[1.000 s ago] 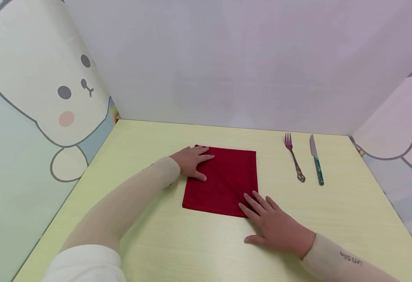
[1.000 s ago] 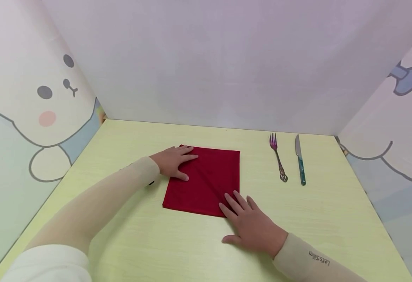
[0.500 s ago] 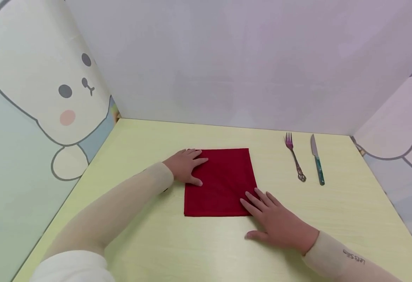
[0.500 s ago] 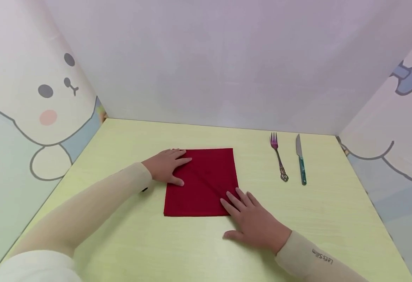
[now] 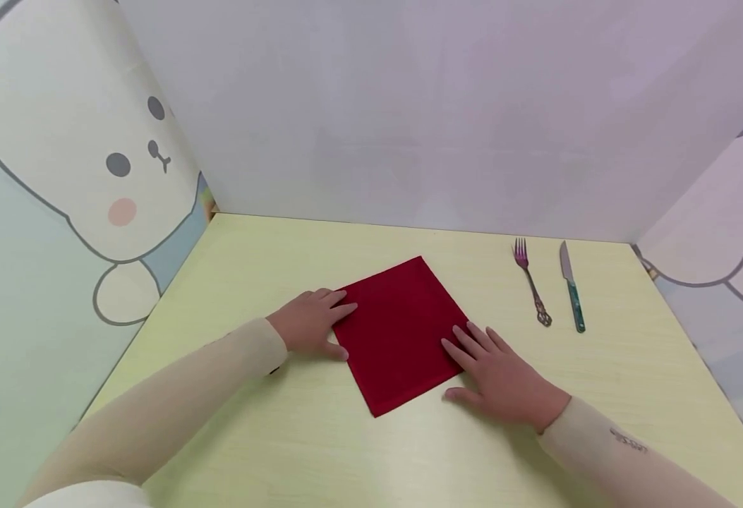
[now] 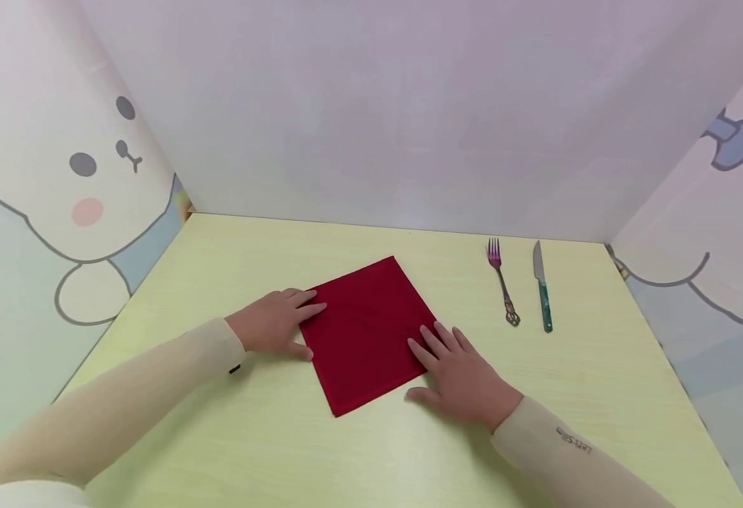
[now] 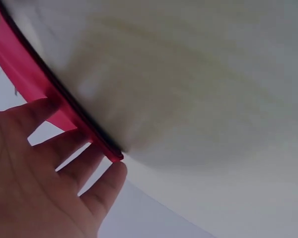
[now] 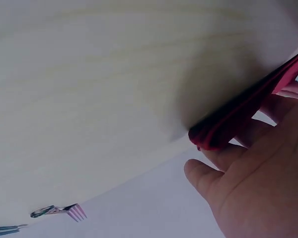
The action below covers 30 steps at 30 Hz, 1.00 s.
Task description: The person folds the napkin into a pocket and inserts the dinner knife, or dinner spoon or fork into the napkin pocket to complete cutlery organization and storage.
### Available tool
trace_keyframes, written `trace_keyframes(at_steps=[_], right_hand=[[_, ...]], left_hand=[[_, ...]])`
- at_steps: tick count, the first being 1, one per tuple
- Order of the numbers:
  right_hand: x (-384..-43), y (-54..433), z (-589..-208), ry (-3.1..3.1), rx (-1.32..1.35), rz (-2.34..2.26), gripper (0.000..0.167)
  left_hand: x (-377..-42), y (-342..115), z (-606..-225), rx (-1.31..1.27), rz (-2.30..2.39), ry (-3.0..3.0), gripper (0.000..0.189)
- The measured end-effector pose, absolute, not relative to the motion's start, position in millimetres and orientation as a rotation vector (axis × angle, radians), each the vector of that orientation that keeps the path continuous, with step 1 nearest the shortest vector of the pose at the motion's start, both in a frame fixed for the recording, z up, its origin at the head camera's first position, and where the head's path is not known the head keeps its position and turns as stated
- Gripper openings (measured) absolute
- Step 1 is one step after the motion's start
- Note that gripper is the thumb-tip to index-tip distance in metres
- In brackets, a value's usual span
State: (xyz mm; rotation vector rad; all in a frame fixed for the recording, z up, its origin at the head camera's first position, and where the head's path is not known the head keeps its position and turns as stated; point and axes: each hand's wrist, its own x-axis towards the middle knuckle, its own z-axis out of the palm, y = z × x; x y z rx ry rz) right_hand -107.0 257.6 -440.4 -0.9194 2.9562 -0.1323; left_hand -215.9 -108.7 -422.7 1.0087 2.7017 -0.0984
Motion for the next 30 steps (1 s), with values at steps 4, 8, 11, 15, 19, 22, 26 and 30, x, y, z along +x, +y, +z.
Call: trace_keyframes(at_steps=[4, 8, 11, 15, 19, 22, 26, 30], right_hand=[[-119.1, 257.6, -439.8, 2.961, -0.870, -0.113, 0.085], [-135.8, 256.4, -436.5, 2.953, -0.807, -0.098, 0.086], [-150.6, 255.7, -435.4, 2.935, -0.769, -0.095, 0.087], [-170.6, 254.7, -436.5, 2.914, -0.763, -0.101, 0.086], [-187.6, 255.1, -440.0, 2.900, -0.789, -0.093, 0.086], [-196.7, 256.2, -443.3, 2.889, -0.814, -0.082, 0.087], [-201.5, 256.4, -443.7, 2.877, -0.838, -0.075, 0.087], [-203.6, 256.4, -443.4, 2.865, -0.863, -0.069, 0.088]], left_hand=[[-197.1, -112.1, -422.2, 1.003, -0.087, 2.715, 0.096], [-174.0, -112.2, -420.6, 1.015, -0.065, 2.727, 0.094], [-157.9, -110.6, -421.2, 1.052, -0.071, 2.727, 0.094], [-143.9, -108.0, -422.7, 1.167, -0.068, 2.737, 0.089], [-142.1, -107.7, -425.7, 1.270, -0.080, 2.766, 0.080], [-149.0, -109.9, -425.5, 1.298, -0.066, 2.767, 0.073], [-169.2, -111.5, -421.7, 1.368, 0.028, 2.746, 0.050], [-190.1, -107.8, -422.1, 1.450, 0.045, 2.704, 0.039]])
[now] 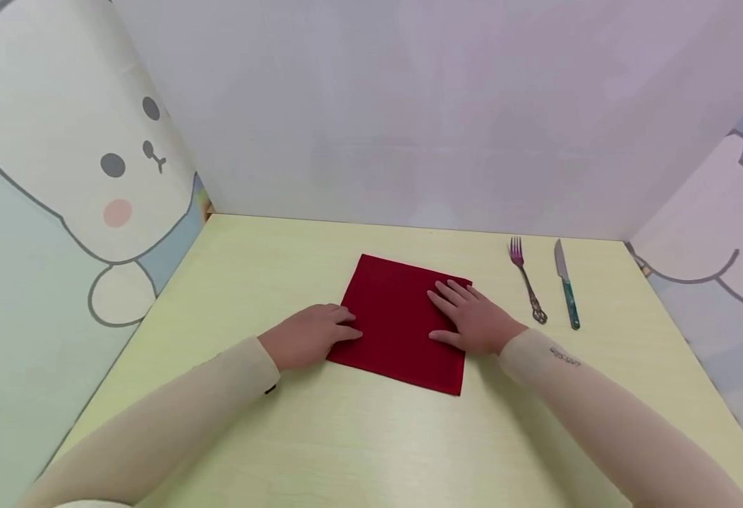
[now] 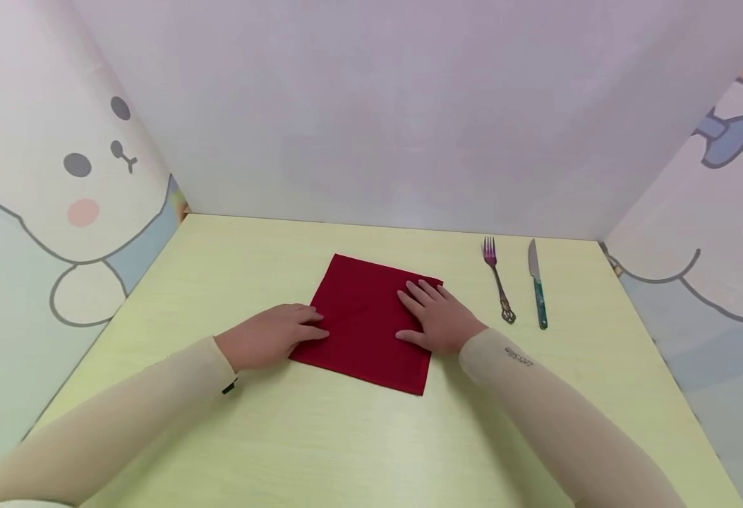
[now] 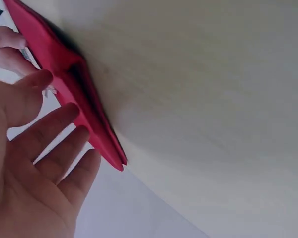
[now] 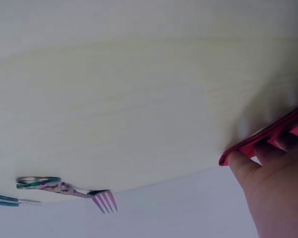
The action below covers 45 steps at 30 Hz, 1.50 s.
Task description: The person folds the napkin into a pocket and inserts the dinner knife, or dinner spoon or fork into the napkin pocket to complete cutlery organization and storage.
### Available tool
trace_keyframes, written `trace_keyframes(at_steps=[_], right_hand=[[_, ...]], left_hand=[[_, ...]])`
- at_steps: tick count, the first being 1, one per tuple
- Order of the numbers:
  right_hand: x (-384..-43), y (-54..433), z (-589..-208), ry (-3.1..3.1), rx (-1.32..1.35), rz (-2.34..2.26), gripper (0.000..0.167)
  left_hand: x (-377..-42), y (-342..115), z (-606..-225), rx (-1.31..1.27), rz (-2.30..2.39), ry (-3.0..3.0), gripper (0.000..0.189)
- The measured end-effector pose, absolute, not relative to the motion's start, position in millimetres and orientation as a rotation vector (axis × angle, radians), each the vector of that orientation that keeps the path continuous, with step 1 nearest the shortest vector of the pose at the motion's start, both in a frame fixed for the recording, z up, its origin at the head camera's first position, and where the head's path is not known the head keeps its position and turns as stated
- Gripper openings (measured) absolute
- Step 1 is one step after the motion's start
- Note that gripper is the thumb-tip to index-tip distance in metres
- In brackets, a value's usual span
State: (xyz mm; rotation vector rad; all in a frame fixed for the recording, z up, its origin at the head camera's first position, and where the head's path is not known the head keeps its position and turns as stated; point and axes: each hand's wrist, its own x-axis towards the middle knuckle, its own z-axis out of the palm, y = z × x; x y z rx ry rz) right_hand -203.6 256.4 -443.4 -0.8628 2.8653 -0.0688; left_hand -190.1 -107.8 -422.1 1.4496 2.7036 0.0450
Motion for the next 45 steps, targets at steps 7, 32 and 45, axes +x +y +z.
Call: trace_keyframes(at_steps=[7, 32, 45], right_hand=[[-212.0, 255.5, -442.2, 2.834, -0.926, -0.050, 0.089], [-229.7, 257.6, -445.4, 2.805, -1.018, -0.010, 0.097], [-231.9, 259.5, -451.4, 2.825, -0.975, -0.066, 0.098]], left_hand=[[-199.2, -100.5, -425.7, 1.284, 0.016, 2.555, 0.057], [-176.4, -104.7, -427.2, 1.241, -0.010, 2.574, 0.065], [-186.9, -103.4, -427.7, 1.184, 0.056, 2.528, 0.065]])
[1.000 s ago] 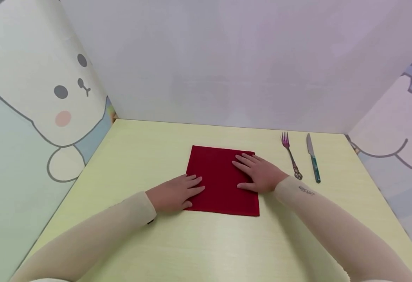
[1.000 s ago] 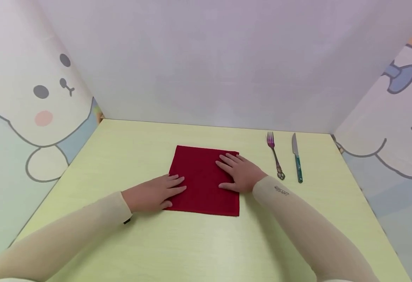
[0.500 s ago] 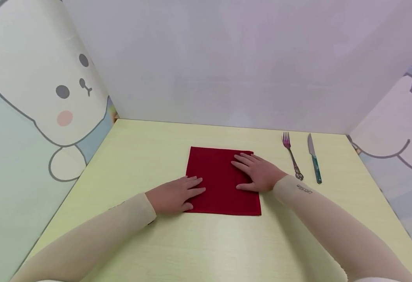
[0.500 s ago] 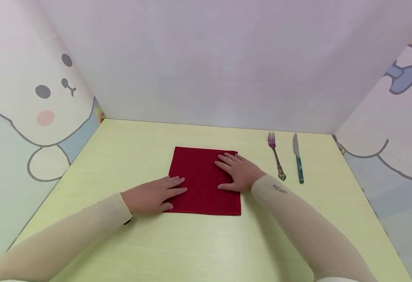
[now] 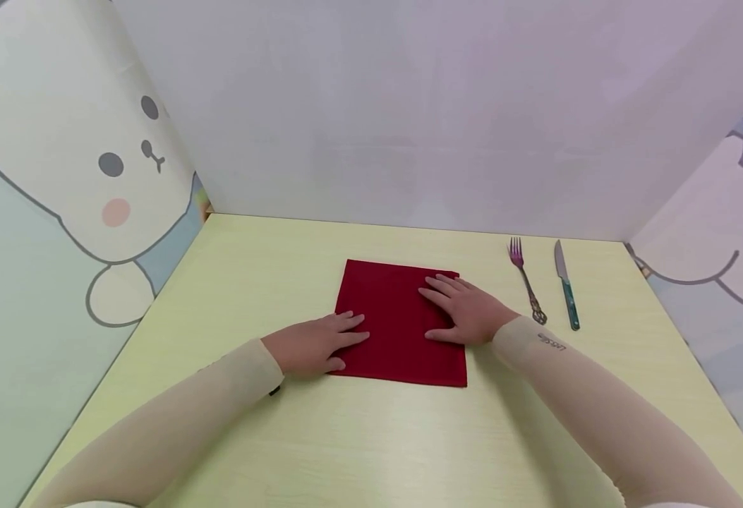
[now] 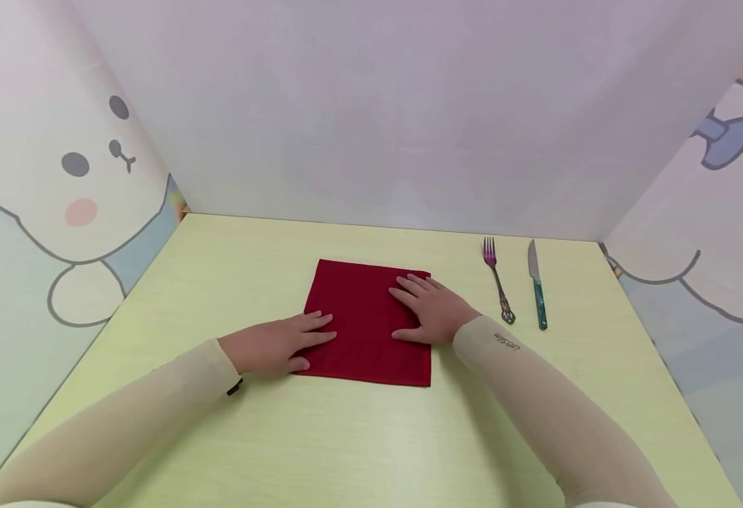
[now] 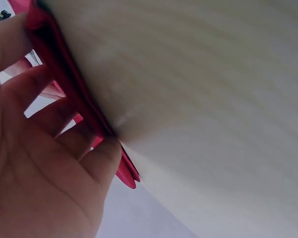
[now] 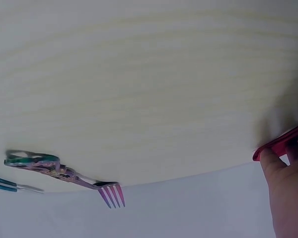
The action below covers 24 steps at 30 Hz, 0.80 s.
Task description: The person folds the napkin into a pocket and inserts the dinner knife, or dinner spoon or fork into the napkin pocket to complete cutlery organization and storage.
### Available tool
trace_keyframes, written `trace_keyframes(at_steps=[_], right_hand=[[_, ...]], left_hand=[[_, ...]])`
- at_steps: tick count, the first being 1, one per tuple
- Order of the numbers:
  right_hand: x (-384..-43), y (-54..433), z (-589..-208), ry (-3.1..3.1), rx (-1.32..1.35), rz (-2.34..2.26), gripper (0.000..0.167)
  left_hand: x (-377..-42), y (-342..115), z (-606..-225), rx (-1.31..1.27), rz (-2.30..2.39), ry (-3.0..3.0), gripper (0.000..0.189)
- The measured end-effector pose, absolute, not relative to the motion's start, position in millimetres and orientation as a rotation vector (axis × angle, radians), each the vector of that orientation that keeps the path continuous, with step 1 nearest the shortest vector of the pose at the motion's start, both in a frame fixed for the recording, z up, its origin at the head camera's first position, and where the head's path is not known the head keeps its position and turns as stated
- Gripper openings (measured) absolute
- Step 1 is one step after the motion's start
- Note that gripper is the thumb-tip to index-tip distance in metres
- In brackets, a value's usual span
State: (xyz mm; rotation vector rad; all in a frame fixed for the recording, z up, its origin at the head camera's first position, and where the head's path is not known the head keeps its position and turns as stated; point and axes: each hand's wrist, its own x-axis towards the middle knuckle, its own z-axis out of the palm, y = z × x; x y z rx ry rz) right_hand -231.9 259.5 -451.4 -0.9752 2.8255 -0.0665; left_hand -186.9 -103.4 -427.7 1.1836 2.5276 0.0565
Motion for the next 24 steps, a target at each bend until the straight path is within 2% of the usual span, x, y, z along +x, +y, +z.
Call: trace_keyframes(at_steps=[24], right_hand=[[-225.2, 261.3, -448.3, 2.827, -0.944, -0.143, 0.098]], left_hand=[[-185.5, -101.9, -425.1, 1.185, 0.102, 2.528, 0.065]])
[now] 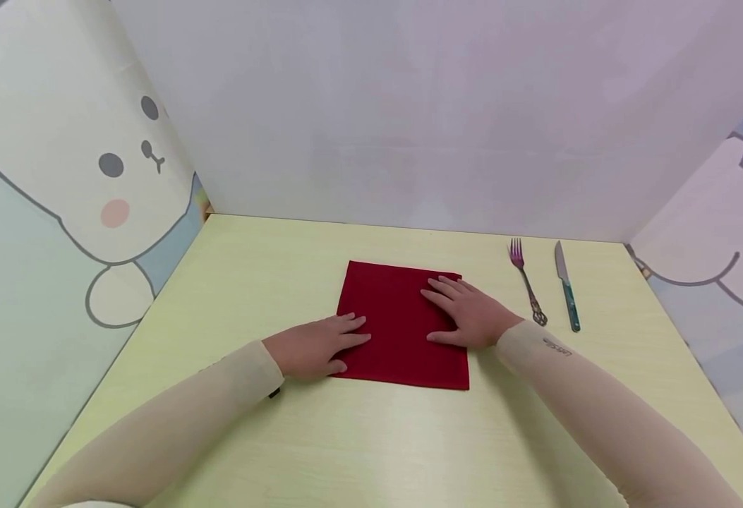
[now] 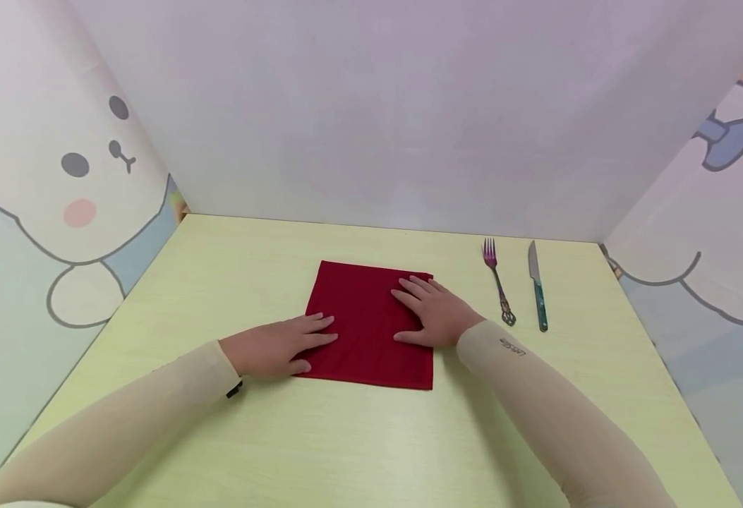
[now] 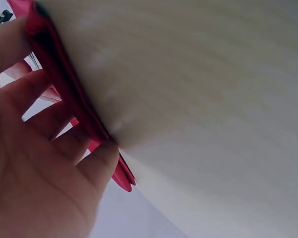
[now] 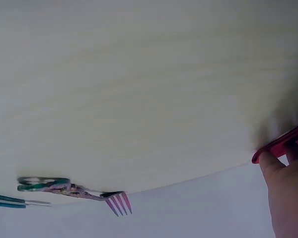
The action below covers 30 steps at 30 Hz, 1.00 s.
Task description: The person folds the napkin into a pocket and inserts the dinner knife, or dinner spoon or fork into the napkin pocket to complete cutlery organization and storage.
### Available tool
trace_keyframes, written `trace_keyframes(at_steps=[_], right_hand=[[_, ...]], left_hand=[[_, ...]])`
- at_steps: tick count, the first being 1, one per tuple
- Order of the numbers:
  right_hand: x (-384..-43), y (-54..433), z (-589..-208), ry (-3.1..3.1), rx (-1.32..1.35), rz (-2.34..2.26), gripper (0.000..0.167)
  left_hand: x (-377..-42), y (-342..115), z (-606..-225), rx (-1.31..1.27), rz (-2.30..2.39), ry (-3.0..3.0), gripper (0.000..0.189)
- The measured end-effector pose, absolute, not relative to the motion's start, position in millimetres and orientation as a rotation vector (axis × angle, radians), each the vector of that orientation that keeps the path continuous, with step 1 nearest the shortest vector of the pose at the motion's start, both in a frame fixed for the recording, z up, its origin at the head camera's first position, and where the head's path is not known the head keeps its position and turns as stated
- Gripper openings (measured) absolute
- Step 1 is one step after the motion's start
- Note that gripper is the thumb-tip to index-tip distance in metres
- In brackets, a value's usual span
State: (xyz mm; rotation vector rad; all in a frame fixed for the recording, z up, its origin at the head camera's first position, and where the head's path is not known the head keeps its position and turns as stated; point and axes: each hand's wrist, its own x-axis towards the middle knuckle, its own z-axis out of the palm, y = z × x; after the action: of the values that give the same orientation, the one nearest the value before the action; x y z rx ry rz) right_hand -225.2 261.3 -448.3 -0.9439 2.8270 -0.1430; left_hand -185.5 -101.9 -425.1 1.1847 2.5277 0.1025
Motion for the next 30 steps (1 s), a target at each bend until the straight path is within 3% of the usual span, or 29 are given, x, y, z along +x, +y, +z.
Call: trace_keyframes(at_steps=[7, 14, 20, 30], right_hand=[[-196.0, 261.8, -437.2, 2.816, -0.907, -0.259, 0.095], [-152.1, 271.9, -426.6, 2.814, -0.905, -0.246, 0.093], [-136.7, 273.8, -426.3, 2.811, -0.880, -0.252, 0.092], [-118.5, 268.9, -435.2, 2.802, -0.962, -0.174, 0.079]], left_hand=[[-199.6, -102.2, -423.5, 1.178, 0.141, 2.637, 0.061], [-242.8, -90.9, -418.3, 1.087, 0.097, 2.685, 0.063], [-275.7, -87.1, -417.2, 0.950, 0.113, 2.694, 0.072], [-285.7, -88.8, -423.9, 0.875, 0.119, 2.622, 0.076]])
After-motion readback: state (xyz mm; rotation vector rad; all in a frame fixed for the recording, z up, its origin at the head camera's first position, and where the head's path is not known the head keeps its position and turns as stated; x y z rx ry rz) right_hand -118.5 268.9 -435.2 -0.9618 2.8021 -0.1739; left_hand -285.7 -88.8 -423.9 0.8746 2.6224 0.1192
